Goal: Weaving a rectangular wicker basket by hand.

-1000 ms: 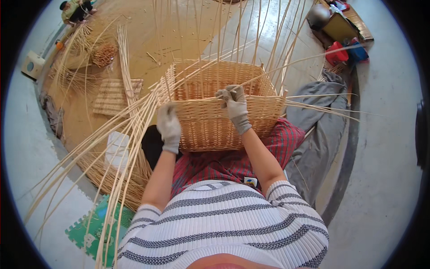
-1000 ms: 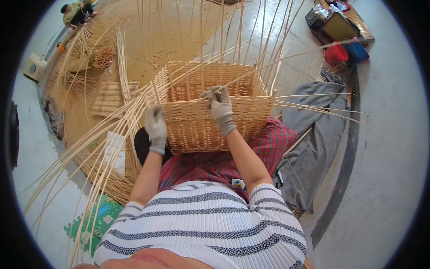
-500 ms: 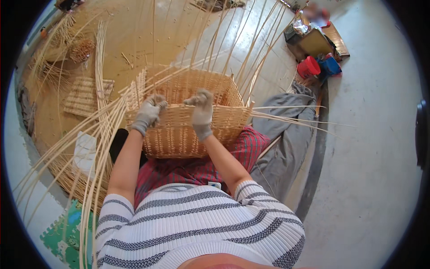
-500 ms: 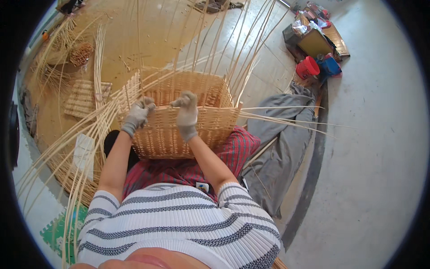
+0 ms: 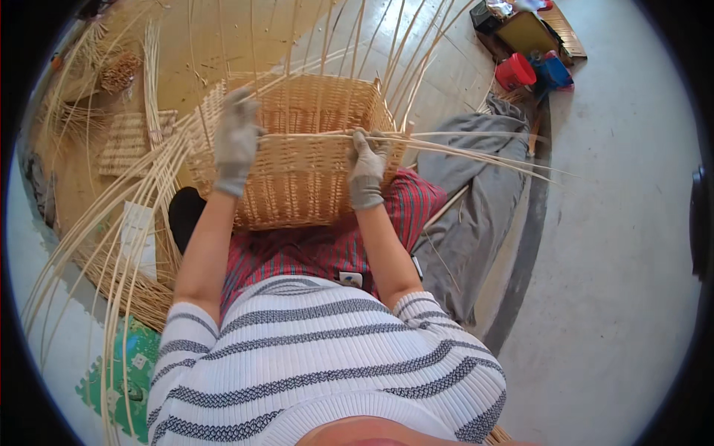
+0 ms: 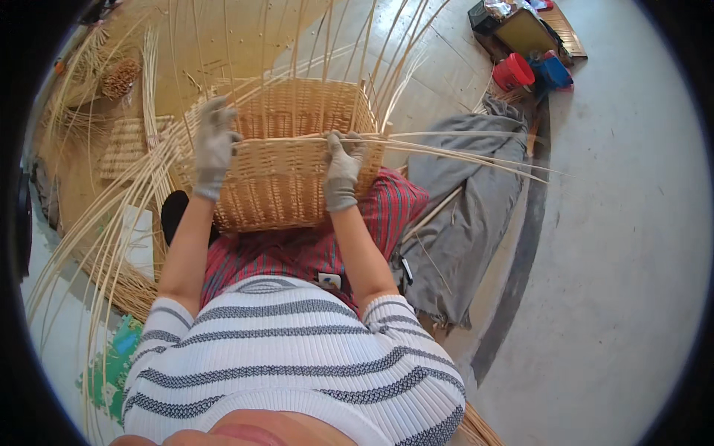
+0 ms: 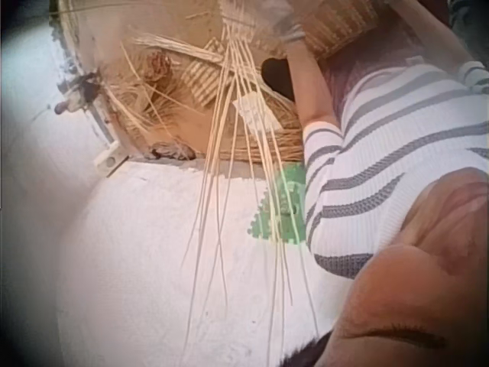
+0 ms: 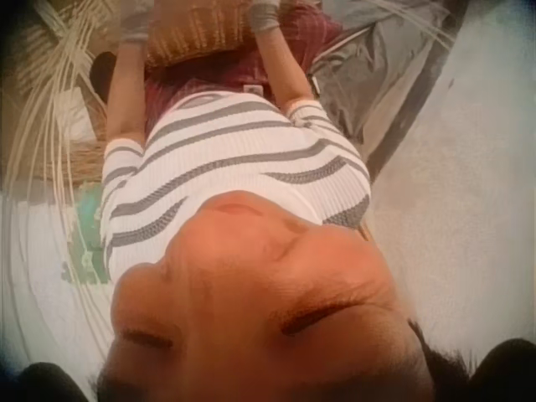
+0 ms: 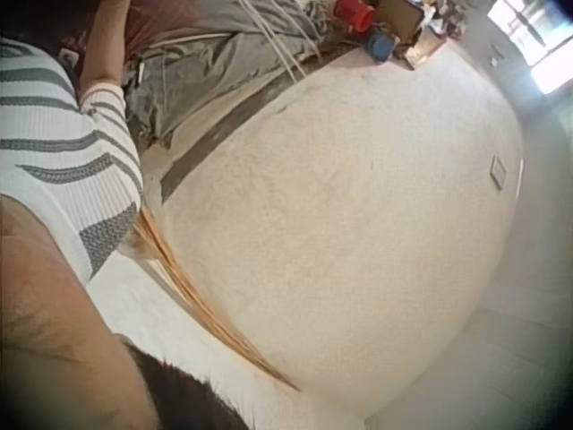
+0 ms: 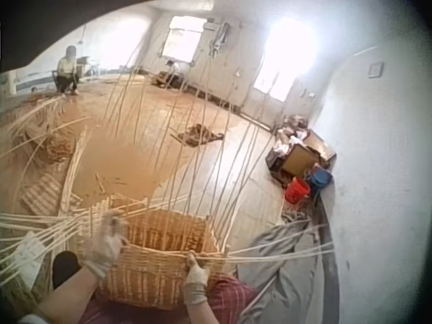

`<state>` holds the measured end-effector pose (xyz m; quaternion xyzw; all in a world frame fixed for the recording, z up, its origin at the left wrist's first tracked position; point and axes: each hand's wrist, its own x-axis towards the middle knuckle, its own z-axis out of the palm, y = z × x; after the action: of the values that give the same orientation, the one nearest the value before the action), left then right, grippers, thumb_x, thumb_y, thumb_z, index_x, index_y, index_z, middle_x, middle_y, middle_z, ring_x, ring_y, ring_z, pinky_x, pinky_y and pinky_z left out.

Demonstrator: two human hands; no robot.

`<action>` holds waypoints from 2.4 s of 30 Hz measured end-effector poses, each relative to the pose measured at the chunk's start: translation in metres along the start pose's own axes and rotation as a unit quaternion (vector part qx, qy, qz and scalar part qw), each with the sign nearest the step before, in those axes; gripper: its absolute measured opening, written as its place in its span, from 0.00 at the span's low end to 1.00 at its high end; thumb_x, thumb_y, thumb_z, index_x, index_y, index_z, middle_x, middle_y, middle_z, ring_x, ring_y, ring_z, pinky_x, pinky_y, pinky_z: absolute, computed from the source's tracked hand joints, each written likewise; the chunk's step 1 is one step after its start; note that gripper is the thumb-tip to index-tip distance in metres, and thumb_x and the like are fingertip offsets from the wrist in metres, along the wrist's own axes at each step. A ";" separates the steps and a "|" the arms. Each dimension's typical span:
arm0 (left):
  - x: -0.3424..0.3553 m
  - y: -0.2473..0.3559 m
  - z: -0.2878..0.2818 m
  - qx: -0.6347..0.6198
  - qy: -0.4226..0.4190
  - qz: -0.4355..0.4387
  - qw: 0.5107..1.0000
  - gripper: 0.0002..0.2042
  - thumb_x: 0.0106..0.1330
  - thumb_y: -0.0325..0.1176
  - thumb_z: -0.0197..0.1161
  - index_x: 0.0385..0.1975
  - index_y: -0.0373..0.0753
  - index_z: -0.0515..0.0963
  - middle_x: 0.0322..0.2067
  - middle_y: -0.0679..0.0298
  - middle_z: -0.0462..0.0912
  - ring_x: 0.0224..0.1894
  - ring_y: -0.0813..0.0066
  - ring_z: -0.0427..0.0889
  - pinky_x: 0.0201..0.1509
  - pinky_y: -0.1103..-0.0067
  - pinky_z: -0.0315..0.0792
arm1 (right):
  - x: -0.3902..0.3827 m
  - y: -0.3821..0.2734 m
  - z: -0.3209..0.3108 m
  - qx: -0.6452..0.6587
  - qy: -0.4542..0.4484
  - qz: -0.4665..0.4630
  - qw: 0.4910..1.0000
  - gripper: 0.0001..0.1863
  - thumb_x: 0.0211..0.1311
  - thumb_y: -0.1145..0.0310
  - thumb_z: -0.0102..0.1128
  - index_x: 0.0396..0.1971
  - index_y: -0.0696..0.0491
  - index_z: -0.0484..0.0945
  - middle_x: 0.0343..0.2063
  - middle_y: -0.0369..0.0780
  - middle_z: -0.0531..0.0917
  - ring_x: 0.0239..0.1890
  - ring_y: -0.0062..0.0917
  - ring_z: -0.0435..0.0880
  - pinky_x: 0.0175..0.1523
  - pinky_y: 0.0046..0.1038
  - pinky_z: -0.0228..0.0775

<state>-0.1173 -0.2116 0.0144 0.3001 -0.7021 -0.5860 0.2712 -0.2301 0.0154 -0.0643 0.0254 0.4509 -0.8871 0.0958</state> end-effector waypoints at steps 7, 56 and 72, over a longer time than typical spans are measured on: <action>0.011 -0.001 0.043 0.116 -0.249 -0.242 0.931 0.27 0.75 0.56 0.59 0.51 0.33 0.79 0.31 0.52 0.86 0.27 0.68 0.90 0.27 0.72 0.86 | 0.045 -0.023 0.097 -0.479 -0.148 -0.306 0.809 0.35 0.68 0.76 0.62 0.71 0.45 0.58 0.54 0.46 0.82 0.41 0.29 0.89 0.39 0.26 0.82; -0.036 -0.005 0.159 -0.020 -0.212 -0.048 0.976 0.24 0.68 0.38 0.71 0.58 0.38 0.70 0.37 0.54 0.84 0.28 0.64 0.87 0.29 0.70 0.81 | -0.014 -0.099 -0.059 -0.257 -0.059 -0.043 0.964 0.08 0.78 0.65 0.58 0.45 0.52 0.82 0.30 0.34 0.86 0.27 0.17 0.83 0.28 0.23 0.73; -0.094 -0.149 -0.148 0.172 0.020 -0.083 0.981 0.29 0.69 0.35 0.67 0.67 0.30 0.66 0.56 0.49 0.81 0.56 0.61 0.82 0.61 0.69 0.76 | -0.120 0.074 0.219 -0.313 -0.328 -0.137 0.881 0.37 0.70 0.58 0.65 0.73 0.57 0.63 0.66 0.54 0.75 0.69 0.42 0.76 0.70 0.33 0.68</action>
<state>0.0698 -0.2591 -0.1108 0.4114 -0.7596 -0.4707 0.1793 -0.0888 -0.1859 0.0222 -0.3603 0.6465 -0.6619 0.1183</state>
